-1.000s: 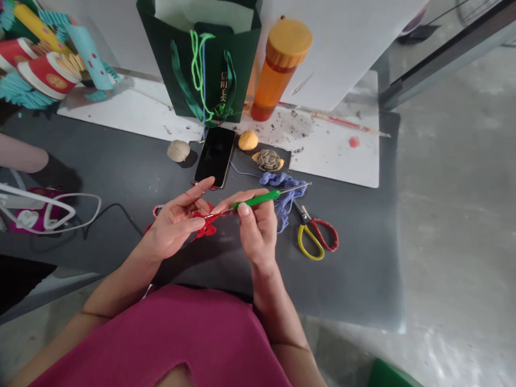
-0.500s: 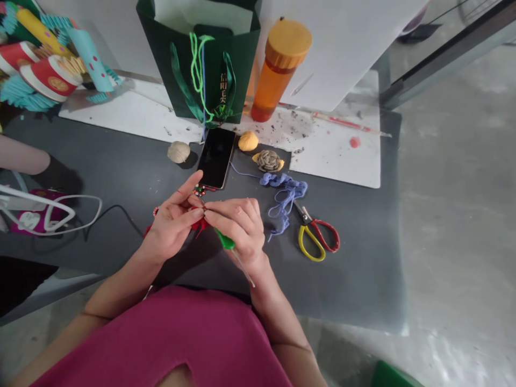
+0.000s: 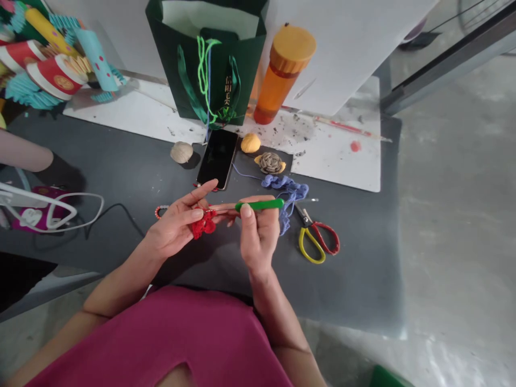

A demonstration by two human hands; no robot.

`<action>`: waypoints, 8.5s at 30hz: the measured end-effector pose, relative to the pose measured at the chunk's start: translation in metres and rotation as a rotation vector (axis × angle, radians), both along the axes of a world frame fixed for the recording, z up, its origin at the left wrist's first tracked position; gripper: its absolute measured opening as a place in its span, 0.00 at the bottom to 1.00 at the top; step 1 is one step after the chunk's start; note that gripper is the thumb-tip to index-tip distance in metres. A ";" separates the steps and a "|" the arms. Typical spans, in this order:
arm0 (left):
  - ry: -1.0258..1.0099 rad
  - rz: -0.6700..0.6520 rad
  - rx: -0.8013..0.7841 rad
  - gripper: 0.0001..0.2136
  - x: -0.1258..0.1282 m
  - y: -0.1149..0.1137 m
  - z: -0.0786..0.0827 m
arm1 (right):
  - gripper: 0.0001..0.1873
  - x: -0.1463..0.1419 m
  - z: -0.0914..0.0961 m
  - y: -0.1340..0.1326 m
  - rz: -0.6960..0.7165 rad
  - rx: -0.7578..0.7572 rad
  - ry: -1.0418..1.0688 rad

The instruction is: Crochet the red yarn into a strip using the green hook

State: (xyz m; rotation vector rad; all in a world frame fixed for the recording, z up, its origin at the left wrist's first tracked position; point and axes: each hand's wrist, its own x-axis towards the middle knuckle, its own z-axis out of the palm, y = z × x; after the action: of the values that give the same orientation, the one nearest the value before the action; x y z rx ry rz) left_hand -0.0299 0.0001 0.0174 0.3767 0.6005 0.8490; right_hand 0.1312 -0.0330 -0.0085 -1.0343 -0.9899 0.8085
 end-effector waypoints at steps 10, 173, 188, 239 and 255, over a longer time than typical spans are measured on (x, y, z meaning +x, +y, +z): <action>0.220 0.089 0.420 0.25 0.003 -0.012 0.001 | 0.14 -0.025 0.013 0.002 0.148 -0.063 0.248; -0.194 -0.003 0.034 0.22 0.000 -0.009 -0.008 | 0.08 -0.024 0.020 0.000 0.041 -0.191 0.255; -0.123 0.086 0.158 0.23 0.001 -0.010 -0.008 | 0.09 -0.032 0.014 0.002 0.029 -0.123 0.242; 0.269 0.164 0.329 0.33 0.003 -0.014 -0.009 | 0.06 -0.030 0.005 0.002 -0.040 -0.052 0.082; 0.244 0.146 0.283 0.39 0.003 -0.012 -0.016 | 0.09 -0.029 -0.005 0.004 -0.109 -0.059 0.102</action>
State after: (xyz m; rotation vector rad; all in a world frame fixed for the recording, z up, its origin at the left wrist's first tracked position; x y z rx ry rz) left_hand -0.0267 -0.0118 0.0011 0.7074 0.7421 1.0403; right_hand 0.1022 -0.0288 -0.0132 -1.0780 -0.8207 0.7965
